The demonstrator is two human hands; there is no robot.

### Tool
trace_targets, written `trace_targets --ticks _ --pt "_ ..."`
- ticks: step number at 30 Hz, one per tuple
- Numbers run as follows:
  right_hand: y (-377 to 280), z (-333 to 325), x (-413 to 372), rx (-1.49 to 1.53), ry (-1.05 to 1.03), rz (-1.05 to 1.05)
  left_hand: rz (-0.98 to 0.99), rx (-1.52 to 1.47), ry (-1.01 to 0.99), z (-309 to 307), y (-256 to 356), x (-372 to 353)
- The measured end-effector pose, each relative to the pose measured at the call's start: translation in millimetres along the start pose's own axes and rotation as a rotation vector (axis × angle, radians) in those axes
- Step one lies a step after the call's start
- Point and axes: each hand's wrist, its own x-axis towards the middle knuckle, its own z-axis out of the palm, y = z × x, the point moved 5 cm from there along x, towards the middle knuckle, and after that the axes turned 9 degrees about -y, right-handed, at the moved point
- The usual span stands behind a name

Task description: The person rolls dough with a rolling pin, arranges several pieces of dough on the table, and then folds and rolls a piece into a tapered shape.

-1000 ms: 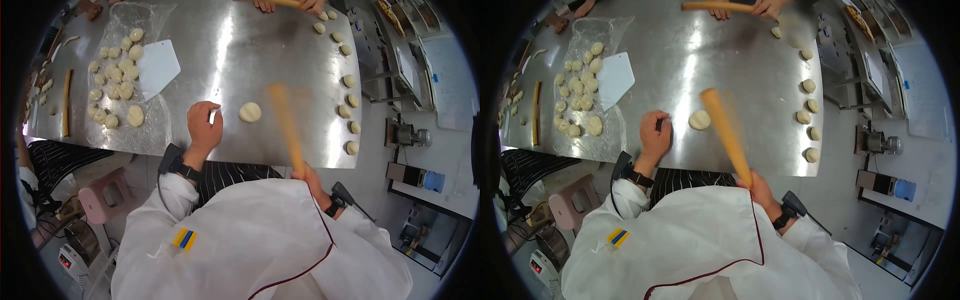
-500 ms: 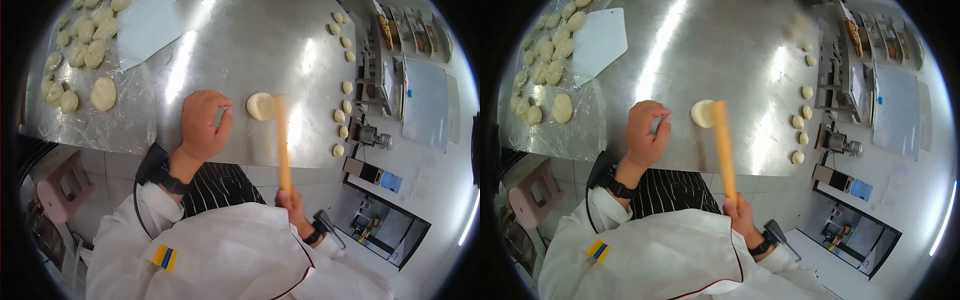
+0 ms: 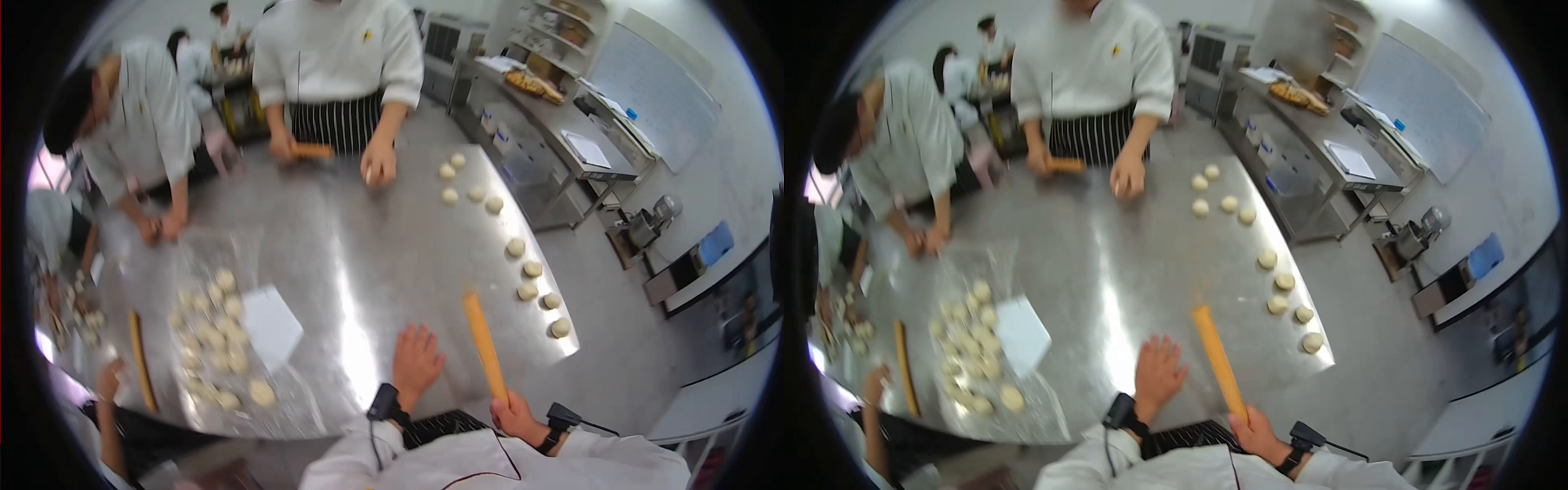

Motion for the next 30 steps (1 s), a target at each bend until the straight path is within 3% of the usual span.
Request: trace_targets --ticks 4,6,8,10,12,13,14,16,18,21,22,23,24,25,26,28,30 --pt "-7 1 24 -0.118 0.111 -0.076 -0.003 -0.026 0.119 -31 -35 -7" --pt "-13 -13 21 -0.239 0.141 -0.128 -0.024 -0.165 -0.101 -17 -52 -56" --pt "-1 -21 18 -0.125 0.233 -0.258 0.134 -0.117 -0.017 -27 -2 -45" --pt "-11 -23 15 -0.14 0.251 -0.232 0.196 -0.079 -0.106 -20 20 3" --pt "-10 -20 24 -0.192 0.195 -0.102 0.076 0.058 -0.056 -20 -3 19" --pt "-7 -19 27 -0.19 0.215 -0.178 0.019 0.102 -0.251 -13 -16 8" --pt "2 -21 33 -0.26 0.219 -0.195 0.049 0.077 -0.28 -26 -7 -16" --pt "20 -31 39 -0.233 0.206 -0.246 0.213 -0.07 -0.179 -28 18 -58" --pt "27 -38 38 -0.23 0.21 -0.211 0.306 -0.113 -0.115 9 30 -32" --pt "55 -44 54 -0.007 0.187 -0.054 0.269 -0.078 -0.227 12 21 15" --pt "24 -45 55 -0.14 0.241 -0.338 0.188 -0.045 -0.207 13 6 -10" --pt "43 -55 62 -0.253 0.238 -0.396 0.162 -0.025 -0.041 15 -5 -32" --pt "12 -61 48 -0.333 0.085 -0.052 0.157 0.001 0.126 15 -13 -45" --pt "19 -66 52 -0.294 0.138 -0.202 0.164 -0.025 0.156 14 -8 -53" --pt "32 -74 56 -0.42 0.179 -0.183 0.167 -0.063 0.171 11 6 -61" --pt "41 -76 63 -0.392 0.141 -0.222 0.139 -0.275 -0.117 33 18 -29" --pt "49 -73 72 -0.383 0.16 -0.242 0.212 -0.211 -0.112 35 2 -1"
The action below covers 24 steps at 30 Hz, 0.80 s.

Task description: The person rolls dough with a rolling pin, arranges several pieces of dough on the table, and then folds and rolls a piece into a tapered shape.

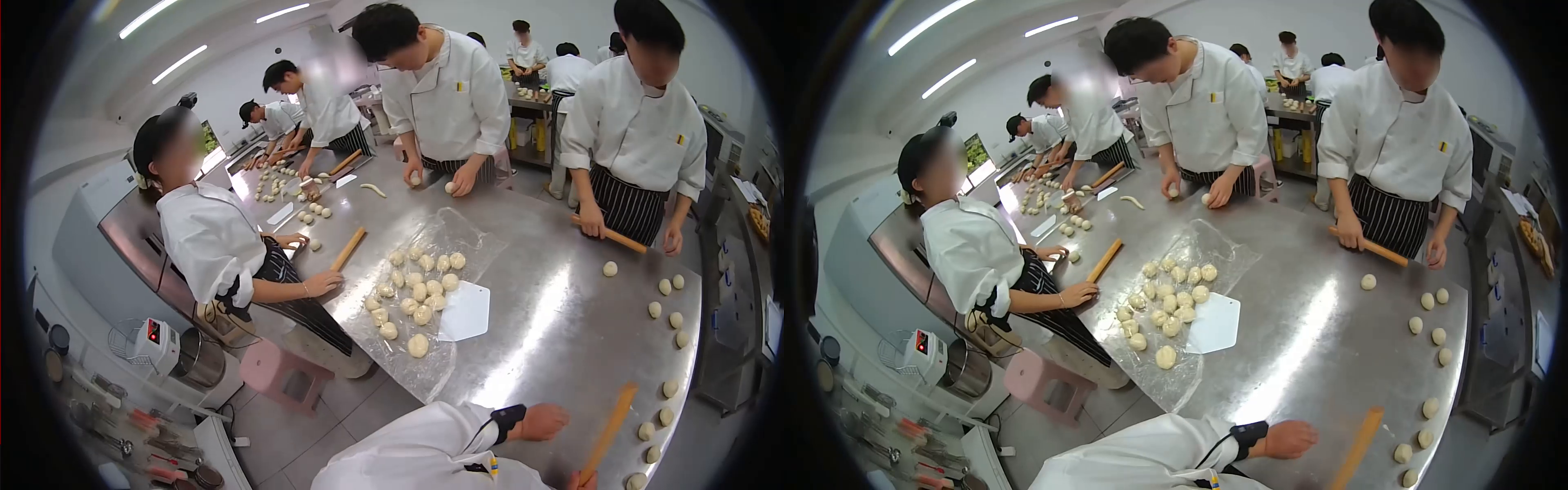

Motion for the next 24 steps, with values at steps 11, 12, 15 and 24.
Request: trace_targets --ticks 11,12,15,24 --pt "-84 20 6 -0.008 -0.315 0.034 -0.223 -0.241 0.041 -9 -30 -8" --pt "-89 17 1 -0.064 -0.301 0.069 -0.389 -0.403 -0.004 -41 -16 -15" --pt "-88 11 -13 0.158 -0.276 -0.13 -0.513 -0.355 0.484 -72 -34 -109" --pt "-93 32 -45 -0.01 -0.459 0.124 -0.517 -0.217 0.445 -107 -3 -127"
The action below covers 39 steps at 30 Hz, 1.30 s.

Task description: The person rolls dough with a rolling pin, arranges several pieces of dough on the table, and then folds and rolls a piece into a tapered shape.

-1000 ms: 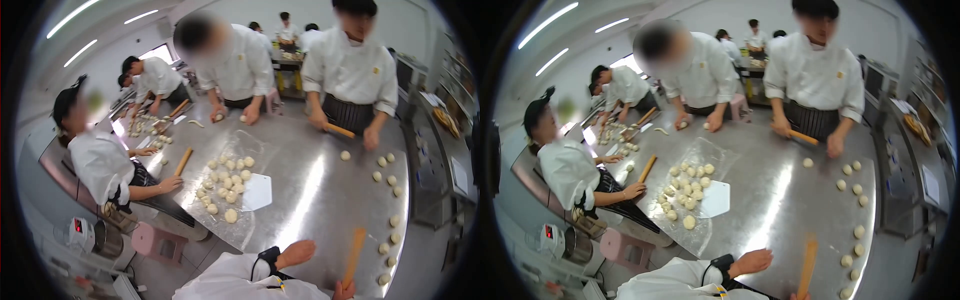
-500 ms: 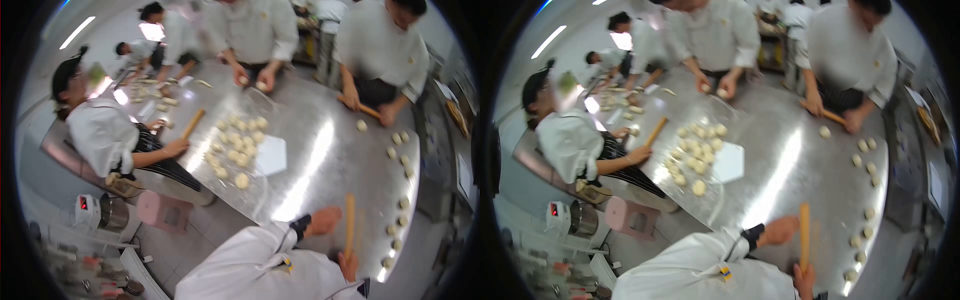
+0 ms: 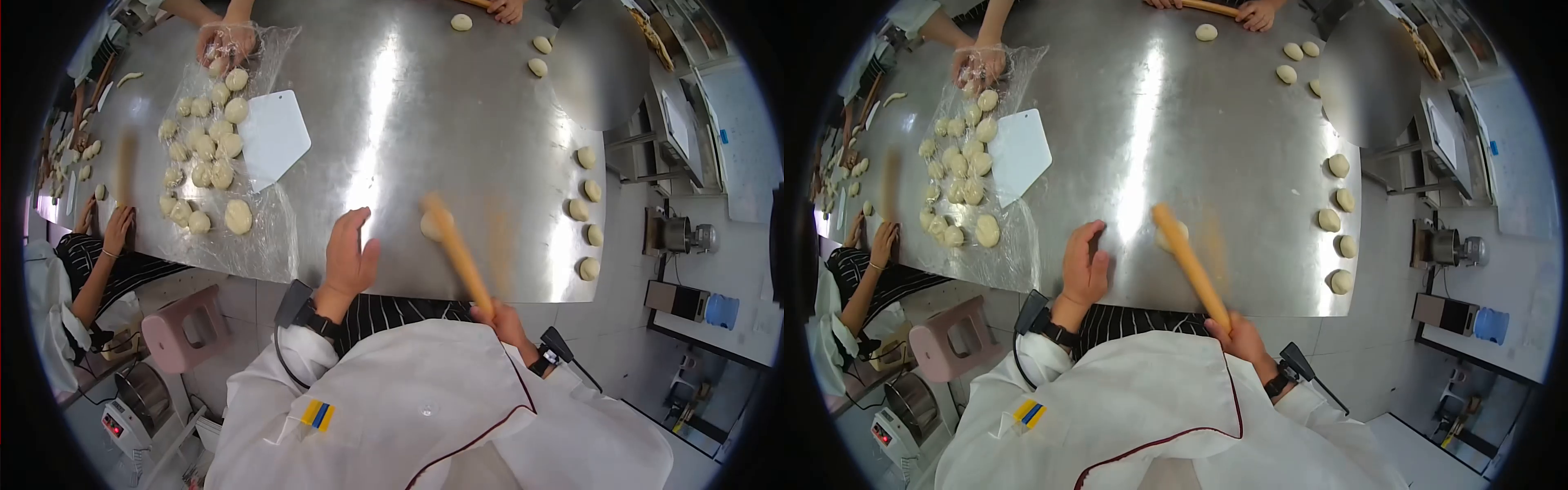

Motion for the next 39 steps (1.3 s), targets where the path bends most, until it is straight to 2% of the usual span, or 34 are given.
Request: trace_targets --ticks 2,3,4,6,7,8,9,10,11,12,14,15,16,18,19,21,22,23,24,25,26,27,28,30,32,34,36,37,39 --pt "34 10 -2 -0.164 -0.001 0.138 0.073 0.037 0.021 0 -2 -1" --pt "18 6 -6 0.134 0.081 -0.197 0.08 0.019 0.044 -2 -5 5" --pt "24 8 -3 0.14 0.056 -0.179 0.066 -0.008 0.035 -3 -3 -1" --pt "51 25 5 -0.005 -0.134 0.27 0.038 -0.02 0.015 1 2 -11" --pt "22 14 -4 -0.044 -0.041 0.141 0.057 -0.018 0.042 -1 -2 -1" --pt "38 13 5 -0.049 -0.043 0.118 0.064 -0.004 0.06 -4 -7 9" --pt "66 16 3 0.153 -0.032 0.081 0.069 0.005 0.061 -6 -5 9" --pt "52 20 -13 0.365 -0.007 0.082 0.062 -0.009 0.031 -4 1 1" --pt "57 32 -9 0.342 -0.139 0.467 0.047 -0.028 -0.003 -3 0 1" --pt "48 29 -17 0.341 -0.125 0.458 0.063 -0.031 0.001 -2 0 3" --pt "20 7 -26 0.295 0.145 -0.246 0.089 0.007 0.018 1 -1 0" --pt "64 21 -32 0.356 0.194 0.03 0.078 0.044 -0.012 -2 3 1" --pt "45 26 -14 0.134 -0.077 0.273 0.021 -0.003 -0.02 -1 3 2" --pt "53 22 -24 -0.12 0.101 0.092 0.042 -0.006 -0.05 5 2 4" --pt "50 11 -10 -0.103 0.11 0.063 0.054 -0.053 -0.07 9 3 7" --pt "21 -5 -22 0.247 0.098 -0.236 -0.01 -0.098 -0.13 25 2 8" --pt "12 -12 -13 0.134 0.162 0.002 -0.067 0.076 -0.189 43 5 7" --pt "29 -13 -9 0.121 0.16 0.08 -0.006 0.064 -0.2 69 8 9" --pt "64 -10 -6 0.137 0.282 -0.04 0.126 -0.05 -0.147 86 22 20" --pt "58 -20 -2 0.275 0.266 -0.131 0.36 0.103 -0.295 112 29 36" --pt "76 -26 1 0.375 0.299 -0.198 0.428 0.194 -0.301 138 36 45" --pt "61 -33 5 0.634 0.421 -0.122 0.533 0.265 -0.267 141 52 59" --pt "90 -36 23 0.537 0.475 -0.112 0.575 0.265 -0.286 149 47 71" --pt "81 -45 43 0.603 0.492 -0.166 0.624 0.275 -0.286 145 27 74" --pt "93 -54 50 0.653 0.589 -0.187 0.562 0.294 -0.348 120 -4 47" --pt "100 -56 51 0.631 0.603 -0.152 0.625 0.16 -0.363 99 -12 9" --pt "102 -57 54 0.587 0.581 -0.119 0.564 0.178 -0.549 121 21 22" --pt "101 -57 58 0.57 0.56 -0.109 0.542 0.21 -0.521 138 16 36" --pt "98 -54 63 0.536 0.524 -0.096 0.747 0.209 -0.255 155 14 61"
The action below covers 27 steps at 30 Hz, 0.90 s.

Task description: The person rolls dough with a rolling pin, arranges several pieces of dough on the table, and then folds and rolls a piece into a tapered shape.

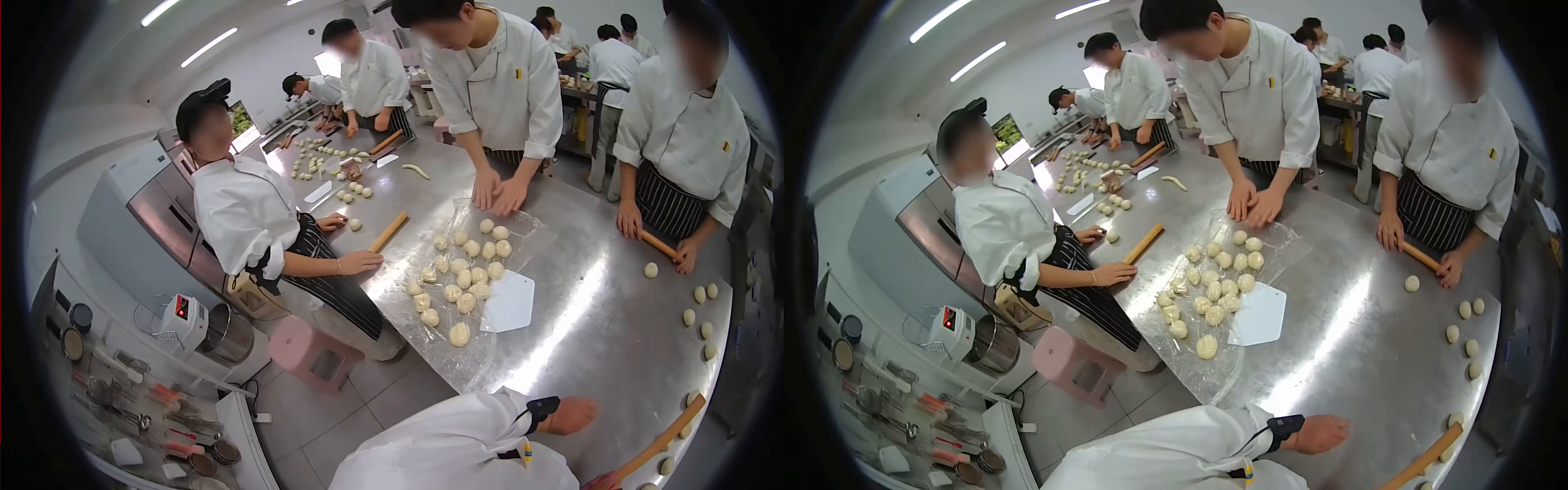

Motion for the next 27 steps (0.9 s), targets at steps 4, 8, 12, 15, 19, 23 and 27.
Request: trace_targets --ticks 4,8,12,15,19,23,27 --pt "-1 7 8 -0.032 -0.035 0.002 -0.136 -0.065 0.03 -70 9 -68" --pt "-7 20 18 -0.062 -0.078 -0.002 0.07 -0.141 0.003 -36 36 -46" --pt "-5 30 24 -0.091 -0.113 -0.009 -0.093 -0.196 0.021 -19 -18 -13" --pt "-8 33 31 -0.097 -0.133 -0.007 -0.192 0.023 0.085 -76 -16 -65" --pt "1 28 31 -0.096 -0.144 -0.004 -0.183 -0.025 0.046 -64 14 -58" --pt "65 9 39 0.041 -0.14 0.003 -0.105 -0.022 0.044 -26 -16 1" --pt "-54 42 6 -0.239 -0.314 0.04 -0.389 0.092 -0.131 -70 -11 -5"
